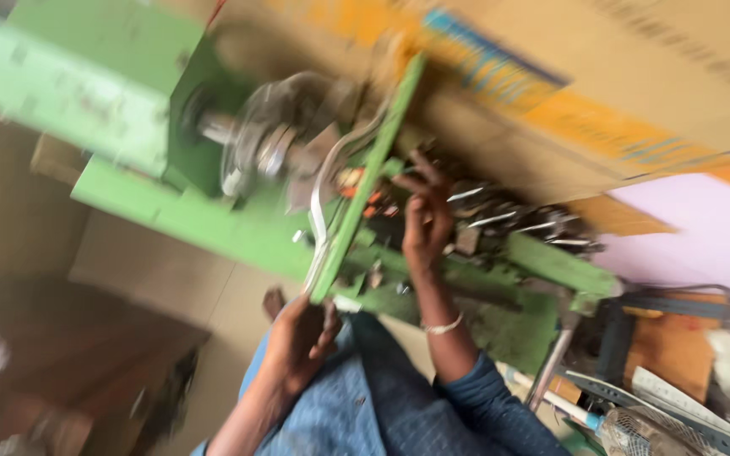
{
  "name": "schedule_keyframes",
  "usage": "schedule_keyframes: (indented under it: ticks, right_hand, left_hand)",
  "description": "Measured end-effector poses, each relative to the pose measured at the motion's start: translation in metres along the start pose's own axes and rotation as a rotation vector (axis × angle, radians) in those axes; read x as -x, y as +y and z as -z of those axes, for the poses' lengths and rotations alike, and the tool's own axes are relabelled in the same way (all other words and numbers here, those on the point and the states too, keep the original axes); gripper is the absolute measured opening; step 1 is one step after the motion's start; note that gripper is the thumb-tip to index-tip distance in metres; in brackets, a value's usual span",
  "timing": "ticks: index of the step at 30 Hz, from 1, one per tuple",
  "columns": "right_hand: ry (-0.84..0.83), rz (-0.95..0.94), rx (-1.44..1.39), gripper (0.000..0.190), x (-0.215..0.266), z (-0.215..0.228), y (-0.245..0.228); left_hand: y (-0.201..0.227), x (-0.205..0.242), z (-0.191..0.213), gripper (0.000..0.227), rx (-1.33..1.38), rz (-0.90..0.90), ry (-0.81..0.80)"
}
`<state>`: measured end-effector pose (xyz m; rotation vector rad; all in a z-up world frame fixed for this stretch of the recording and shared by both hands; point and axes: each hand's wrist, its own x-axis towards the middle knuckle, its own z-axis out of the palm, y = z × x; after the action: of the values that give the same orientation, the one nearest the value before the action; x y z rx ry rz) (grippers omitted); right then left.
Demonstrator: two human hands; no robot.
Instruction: The person operates a green wire coiling machine, feeding a metal wire into the device and guiding it through the mechanism. The person repeatedly adjusts the wire and machine components while the machine runs, then removes the coiled wire.
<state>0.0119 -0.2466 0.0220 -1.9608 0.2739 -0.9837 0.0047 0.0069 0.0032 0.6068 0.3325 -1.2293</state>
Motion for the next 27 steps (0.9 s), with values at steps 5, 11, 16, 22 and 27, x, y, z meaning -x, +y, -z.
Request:
schedule_keyframes:
  ticks: [5, 11, 16, 22, 27]
  right_hand:
    - [-0.029, -0.089, -0.147, 0.035, -0.041, -0.004, -0.017]
    - [-0.104, -0.268, -0.191, 0.031, -0.051, -0.032, -0.022]
    - [-0.065, -0.325, -0.091, 0.024, -0.047, -0.034, -0.017]
    - [-0.015, -0.327, -0.074, 0.025, -0.044, -0.035, -0.018]
    - [0.018, -0.271, -0.092, 0.03, -0.046, -0.035, -0.019]
  left_hand:
    - [0.0, -0.004, 0.007, 0.043, 0.015, 0.034, 0.14]
    - [0.002, -0.005, 0.006, 0.044, 0.026, 0.024, 0.123]
    - [0.004, -0.009, 0.01, 0.046, 0.006, 0.013, 0.096]
    - [0.006, -0.003, -0.002, 0.046, -0.019, -0.008, 0.118]
    - [0.009, 0.0, -0.021, 0.041, 0.031, -0.028, 0.146]
